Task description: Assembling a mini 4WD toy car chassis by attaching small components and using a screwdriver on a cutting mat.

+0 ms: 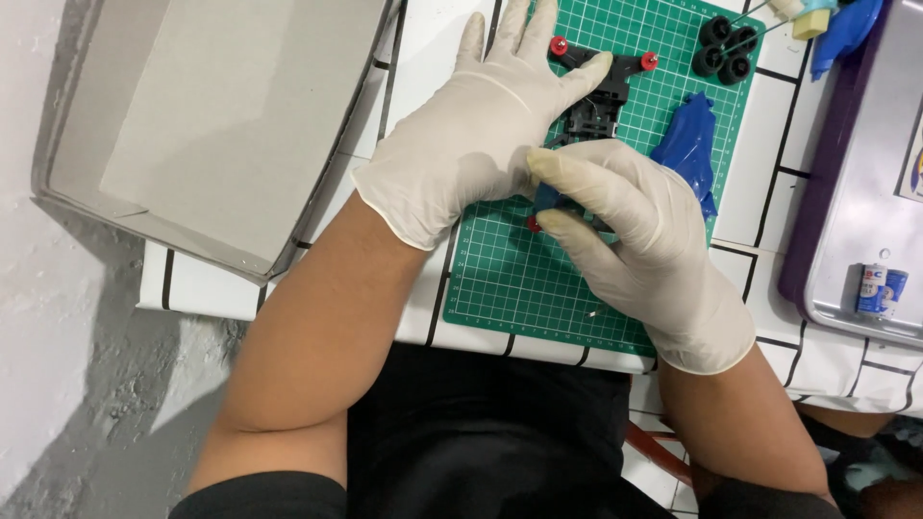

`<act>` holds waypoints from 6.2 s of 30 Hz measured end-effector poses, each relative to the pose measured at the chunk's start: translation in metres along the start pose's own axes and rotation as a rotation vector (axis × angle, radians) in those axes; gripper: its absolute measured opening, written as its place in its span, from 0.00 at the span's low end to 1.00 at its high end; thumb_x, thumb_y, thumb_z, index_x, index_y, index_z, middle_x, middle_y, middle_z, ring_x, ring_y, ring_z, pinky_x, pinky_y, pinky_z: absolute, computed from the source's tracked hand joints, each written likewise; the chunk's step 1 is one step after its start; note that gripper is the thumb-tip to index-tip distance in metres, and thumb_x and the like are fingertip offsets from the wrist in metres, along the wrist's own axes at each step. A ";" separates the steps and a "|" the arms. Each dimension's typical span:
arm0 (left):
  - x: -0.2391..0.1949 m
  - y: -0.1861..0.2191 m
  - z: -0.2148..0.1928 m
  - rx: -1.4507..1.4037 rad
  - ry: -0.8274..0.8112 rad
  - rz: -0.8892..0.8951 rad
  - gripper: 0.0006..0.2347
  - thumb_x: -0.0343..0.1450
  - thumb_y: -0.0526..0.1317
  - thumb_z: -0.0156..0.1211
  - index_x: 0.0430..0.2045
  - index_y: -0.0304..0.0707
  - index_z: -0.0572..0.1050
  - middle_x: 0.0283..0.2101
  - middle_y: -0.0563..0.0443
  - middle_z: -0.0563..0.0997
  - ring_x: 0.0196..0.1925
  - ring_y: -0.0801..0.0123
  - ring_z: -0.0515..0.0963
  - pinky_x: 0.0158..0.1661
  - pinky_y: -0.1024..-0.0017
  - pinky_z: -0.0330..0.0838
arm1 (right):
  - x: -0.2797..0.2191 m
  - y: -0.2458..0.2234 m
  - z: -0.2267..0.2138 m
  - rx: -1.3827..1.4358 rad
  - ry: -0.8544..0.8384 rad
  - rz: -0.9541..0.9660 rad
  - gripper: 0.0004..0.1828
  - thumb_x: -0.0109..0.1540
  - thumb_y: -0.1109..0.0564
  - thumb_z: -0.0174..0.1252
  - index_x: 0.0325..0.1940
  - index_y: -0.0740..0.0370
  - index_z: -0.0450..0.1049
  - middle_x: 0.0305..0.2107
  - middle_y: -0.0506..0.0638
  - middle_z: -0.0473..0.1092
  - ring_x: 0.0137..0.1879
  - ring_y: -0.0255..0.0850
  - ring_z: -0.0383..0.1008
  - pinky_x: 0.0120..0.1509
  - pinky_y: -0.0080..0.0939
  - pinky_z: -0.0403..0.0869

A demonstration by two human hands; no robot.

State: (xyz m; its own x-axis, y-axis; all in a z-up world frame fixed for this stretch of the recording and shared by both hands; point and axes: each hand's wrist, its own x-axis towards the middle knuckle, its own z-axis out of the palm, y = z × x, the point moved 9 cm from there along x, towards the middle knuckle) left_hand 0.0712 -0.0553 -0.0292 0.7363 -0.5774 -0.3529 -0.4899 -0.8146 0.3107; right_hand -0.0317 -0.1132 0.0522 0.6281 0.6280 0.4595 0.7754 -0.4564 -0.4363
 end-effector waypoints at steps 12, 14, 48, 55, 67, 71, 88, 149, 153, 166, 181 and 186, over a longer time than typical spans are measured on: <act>-0.001 0.000 -0.001 -0.012 0.045 0.021 0.50 0.61 0.49 0.75 0.77 0.62 0.44 0.73 0.24 0.27 0.74 0.36 0.23 0.70 0.32 0.32 | 0.002 -0.001 -0.006 0.048 0.054 -0.012 0.14 0.72 0.67 0.58 0.62 0.71 0.68 0.48 0.63 0.76 0.53 0.55 0.81 0.57 0.52 0.82; -0.002 0.000 -0.002 -0.021 0.043 0.017 0.51 0.60 0.50 0.76 0.77 0.62 0.44 0.73 0.25 0.27 0.75 0.36 0.23 0.70 0.32 0.31 | 0.000 -0.001 -0.006 0.049 0.061 -0.022 0.14 0.73 0.66 0.59 0.62 0.70 0.67 0.47 0.64 0.76 0.53 0.56 0.81 0.55 0.52 0.82; -0.008 0.003 -0.008 -0.081 -0.030 0.000 0.51 0.62 0.51 0.77 0.77 0.62 0.42 0.74 0.26 0.25 0.74 0.39 0.19 0.70 0.34 0.25 | -0.017 0.012 -0.030 0.164 0.284 0.004 0.16 0.73 0.65 0.58 0.64 0.69 0.65 0.46 0.62 0.67 0.47 0.50 0.76 0.51 0.45 0.82; -0.008 0.004 -0.006 -0.047 -0.053 -0.016 0.52 0.61 0.51 0.79 0.76 0.65 0.41 0.76 0.32 0.27 0.77 0.42 0.23 0.72 0.40 0.26 | -0.040 0.035 -0.051 0.323 0.546 0.181 0.21 0.74 0.61 0.56 0.71 0.64 0.62 0.47 0.61 0.67 0.45 0.48 0.72 0.48 0.42 0.80; -0.010 0.025 -0.016 -0.177 0.173 0.140 0.41 0.67 0.58 0.67 0.73 0.46 0.52 0.75 0.25 0.42 0.77 0.36 0.33 0.69 0.39 0.29 | -0.132 0.062 -0.147 0.216 0.802 0.442 0.23 0.70 0.80 0.54 0.65 0.62 0.66 0.51 0.54 0.66 0.52 0.46 0.73 0.63 0.42 0.80; -0.010 0.026 -0.019 -0.192 0.184 0.146 0.40 0.66 0.55 0.69 0.72 0.46 0.54 0.75 0.24 0.40 0.77 0.37 0.32 0.70 0.39 0.28 | -0.189 0.087 -0.198 -0.081 0.797 0.594 0.23 0.71 0.83 0.53 0.66 0.68 0.68 0.52 0.60 0.69 0.56 0.47 0.71 0.62 0.42 0.76; -0.012 0.020 -0.021 -0.228 0.158 0.153 0.36 0.68 0.44 0.61 0.74 0.49 0.52 0.77 0.30 0.33 0.78 0.43 0.27 0.72 0.47 0.22 | -0.279 0.175 -0.196 -0.467 0.163 1.161 0.20 0.66 0.62 0.59 0.61 0.53 0.81 0.46 0.56 0.71 0.46 0.51 0.72 0.52 0.51 0.68; -0.009 -0.006 -0.033 -0.508 0.346 0.161 0.48 0.63 0.42 0.75 0.76 0.45 0.46 0.75 0.28 0.52 0.78 0.39 0.49 0.75 0.54 0.45 | 0.042 0.136 -0.008 -0.210 -0.389 0.576 0.10 0.62 0.62 0.62 0.47 0.65 0.78 0.44 0.56 0.71 0.57 0.54 0.75 0.57 0.50 0.76; -0.009 -0.005 -0.034 -0.481 0.366 0.176 0.48 0.63 0.42 0.76 0.76 0.44 0.47 0.73 0.27 0.54 0.78 0.38 0.51 0.75 0.54 0.46 | 0.037 0.151 0.001 -0.260 -0.415 0.583 0.08 0.61 0.60 0.63 0.44 0.62 0.77 0.41 0.52 0.70 0.54 0.52 0.75 0.54 0.48 0.77; -0.002 -0.008 -0.028 -0.427 0.390 0.189 0.49 0.63 0.46 0.77 0.76 0.45 0.46 0.71 0.28 0.56 0.76 0.36 0.54 0.75 0.51 0.44 | 0.038 0.148 0.005 -0.335 -0.419 0.458 0.10 0.60 0.63 0.61 0.46 0.64 0.74 0.42 0.57 0.70 0.57 0.57 0.74 0.59 0.51 0.76; 0.000 -0.008 -0.027 -0.436 0.387 0.190 0.48 0.64 0.47 0.75 0.76 0.47 0.45 0.72 0.30 0.57 0.77 0.37 0.53 0.75 0.49 0.40 | 0.028 0.159 0.009 -0.368 -0.353 0.444 0.11 0.60 0.62 0.62 0.47 0.62 0.74 0.41 0.54 0.70 0.57 0.53 0.74 0.58 0.47 0.76; -0.003 -0.007 -0.029 -0.468 0.368 0.183 0.47 0.64 0.46 0.75 0.76 0.45 0.46 0.72 0.28 0.55 0.77 0.37 0.52 0.75 0.50 0.38 | 0.038 0.136 -0.005 -0.213 -0.342 0.483 0.12 0.61 0.68 0.58 0.49 0.67 0.75 0.45 0.61 0.71 0.59 0.60 0.73 0.63 0.53 0.74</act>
State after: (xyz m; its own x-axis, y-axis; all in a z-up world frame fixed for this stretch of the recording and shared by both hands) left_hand 0.0857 -0.0463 -0.0042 0.8133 -0.5803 0.0437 -0.4279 -0.5455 0.7207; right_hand 0.0980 -0.1551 0.0143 0.8820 0.4697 -0.0394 0.4276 -0.8324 -0.3525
